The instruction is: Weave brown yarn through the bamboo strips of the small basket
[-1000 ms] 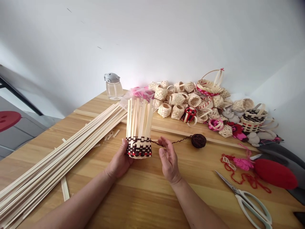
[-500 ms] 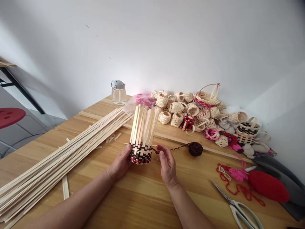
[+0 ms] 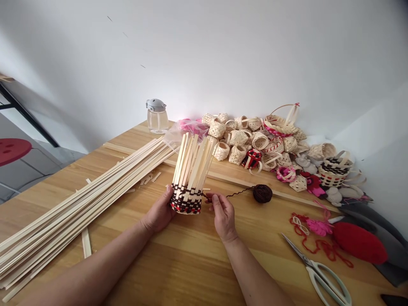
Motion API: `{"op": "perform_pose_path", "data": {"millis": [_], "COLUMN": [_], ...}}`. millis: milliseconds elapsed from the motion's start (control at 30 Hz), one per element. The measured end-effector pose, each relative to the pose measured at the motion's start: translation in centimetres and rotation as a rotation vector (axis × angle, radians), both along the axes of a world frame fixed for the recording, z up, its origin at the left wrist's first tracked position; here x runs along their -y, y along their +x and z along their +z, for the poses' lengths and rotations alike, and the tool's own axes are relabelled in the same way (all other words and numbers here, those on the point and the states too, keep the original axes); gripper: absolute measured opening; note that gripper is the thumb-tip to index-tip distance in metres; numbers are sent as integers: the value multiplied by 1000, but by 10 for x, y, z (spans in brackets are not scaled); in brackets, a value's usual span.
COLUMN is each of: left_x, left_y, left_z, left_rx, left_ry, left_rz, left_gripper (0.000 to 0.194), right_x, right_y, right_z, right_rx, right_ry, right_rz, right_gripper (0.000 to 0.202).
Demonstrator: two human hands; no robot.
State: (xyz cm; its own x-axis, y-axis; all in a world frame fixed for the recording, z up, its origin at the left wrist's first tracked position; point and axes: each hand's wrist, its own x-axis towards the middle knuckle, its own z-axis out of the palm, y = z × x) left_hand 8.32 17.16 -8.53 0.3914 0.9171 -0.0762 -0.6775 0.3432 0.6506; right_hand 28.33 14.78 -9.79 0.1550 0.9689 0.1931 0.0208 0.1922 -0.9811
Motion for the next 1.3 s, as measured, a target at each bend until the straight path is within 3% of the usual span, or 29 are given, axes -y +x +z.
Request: {"op": "perform_pose_path", "data": {"millis": [600,900,1300], "left_x": [-3,-3,-3], "left_y": [-2,-4,-2], "left_z": [-1,-2,1], "left_rx": [-37,-48,-39], "left_ry": [-139,-122,-125], "left_rz": [46,47,70], "left_gripper": [51,57,52], "right_x": [-1,-4,-3], "right_y": [-2,-1,-2], "right_z": [2,-4,-1], "right_rx": [77,77,62], "right_ry": [8,-3,-14], "right_rz": [-37,-63,-50], "right_gripper": [38,36,37]}}
